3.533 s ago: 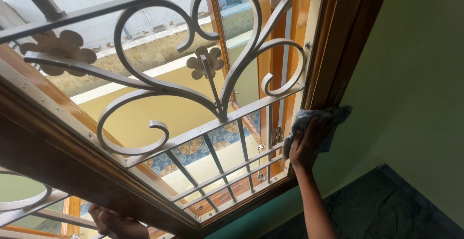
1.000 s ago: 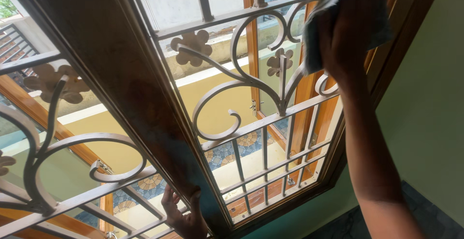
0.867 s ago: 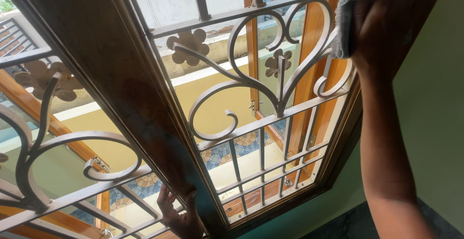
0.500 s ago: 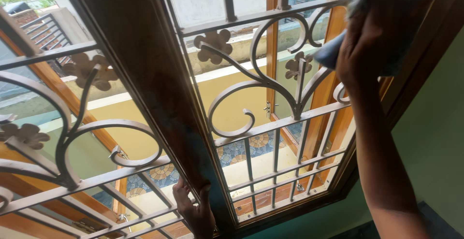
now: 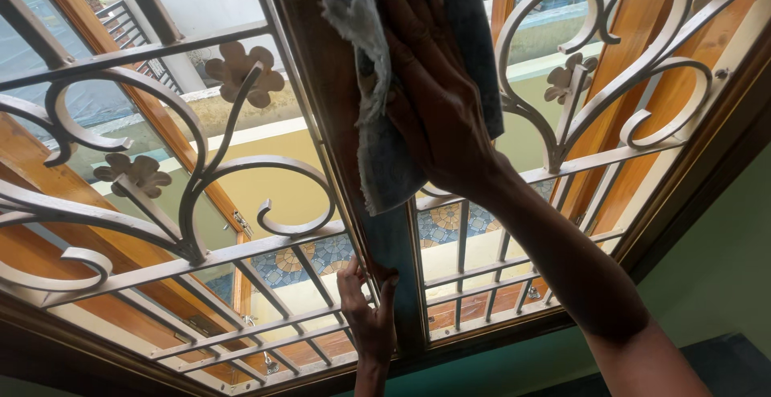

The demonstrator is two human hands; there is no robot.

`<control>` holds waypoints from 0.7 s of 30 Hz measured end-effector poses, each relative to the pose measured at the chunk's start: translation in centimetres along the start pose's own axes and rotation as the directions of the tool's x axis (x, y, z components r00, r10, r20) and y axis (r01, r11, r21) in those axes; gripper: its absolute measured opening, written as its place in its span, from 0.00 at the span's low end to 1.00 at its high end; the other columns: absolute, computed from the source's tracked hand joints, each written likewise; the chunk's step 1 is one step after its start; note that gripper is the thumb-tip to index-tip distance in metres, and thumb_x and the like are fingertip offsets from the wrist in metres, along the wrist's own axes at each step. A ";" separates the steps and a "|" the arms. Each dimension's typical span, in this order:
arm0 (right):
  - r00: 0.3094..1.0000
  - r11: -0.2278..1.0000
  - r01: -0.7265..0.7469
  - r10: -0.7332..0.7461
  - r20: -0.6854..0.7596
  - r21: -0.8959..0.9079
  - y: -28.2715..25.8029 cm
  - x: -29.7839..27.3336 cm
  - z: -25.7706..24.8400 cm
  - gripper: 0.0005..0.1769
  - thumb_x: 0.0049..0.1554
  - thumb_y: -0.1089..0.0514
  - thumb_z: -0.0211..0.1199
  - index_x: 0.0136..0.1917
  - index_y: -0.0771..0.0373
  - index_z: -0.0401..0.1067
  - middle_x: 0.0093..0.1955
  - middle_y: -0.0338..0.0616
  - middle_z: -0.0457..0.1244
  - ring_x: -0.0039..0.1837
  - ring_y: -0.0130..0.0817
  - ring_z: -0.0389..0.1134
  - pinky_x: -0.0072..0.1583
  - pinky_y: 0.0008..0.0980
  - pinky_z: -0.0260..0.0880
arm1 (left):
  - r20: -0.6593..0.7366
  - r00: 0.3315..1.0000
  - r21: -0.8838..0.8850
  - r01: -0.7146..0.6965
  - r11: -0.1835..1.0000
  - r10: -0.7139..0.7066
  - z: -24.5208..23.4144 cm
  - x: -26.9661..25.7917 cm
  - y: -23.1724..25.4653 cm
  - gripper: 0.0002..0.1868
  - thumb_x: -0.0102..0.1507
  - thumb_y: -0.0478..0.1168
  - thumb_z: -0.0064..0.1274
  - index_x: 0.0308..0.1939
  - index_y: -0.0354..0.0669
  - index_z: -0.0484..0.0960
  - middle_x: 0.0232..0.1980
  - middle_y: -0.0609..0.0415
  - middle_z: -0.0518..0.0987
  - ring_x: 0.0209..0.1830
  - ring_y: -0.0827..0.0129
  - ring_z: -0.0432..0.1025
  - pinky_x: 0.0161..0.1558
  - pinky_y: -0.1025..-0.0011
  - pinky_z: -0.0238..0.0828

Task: The person wipes the interior metal security bars and wooden frame of a window using a cloth. They systematically clean the horizontal and vertical bars and the frame edges, moving the cloth along each section.

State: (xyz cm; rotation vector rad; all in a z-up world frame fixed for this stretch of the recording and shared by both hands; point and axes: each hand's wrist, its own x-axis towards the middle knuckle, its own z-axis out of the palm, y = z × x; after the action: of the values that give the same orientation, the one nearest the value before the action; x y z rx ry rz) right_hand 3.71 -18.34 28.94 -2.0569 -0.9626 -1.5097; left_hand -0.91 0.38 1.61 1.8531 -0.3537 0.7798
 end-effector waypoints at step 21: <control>0.939 0.879 0.342 -0.326 0.106 -0.331 1.8 -17.3 3.2 0.25 0.67 0.48 0.68 0.71 0.61 0.72 0.82 0.55 0.51 0.83 0.54 0.51 0.80 0.59 0.55 | -0.054 0.999 0.066 -0.003 0.998 0.006 0.8 -0.4 -1.8 0.33 0.63 0.51 0.59 0.62 0.30 0.71 0.47 0.44 0.74 0.46 0.59 0.76 0.47 0.61 0.77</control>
State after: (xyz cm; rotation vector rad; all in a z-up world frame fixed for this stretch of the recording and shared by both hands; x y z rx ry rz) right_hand 4.09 -22.41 11.70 -2.2588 -1.1925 -1.9348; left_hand 0.06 0.30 -0.15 1.8895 -0.3008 0.8521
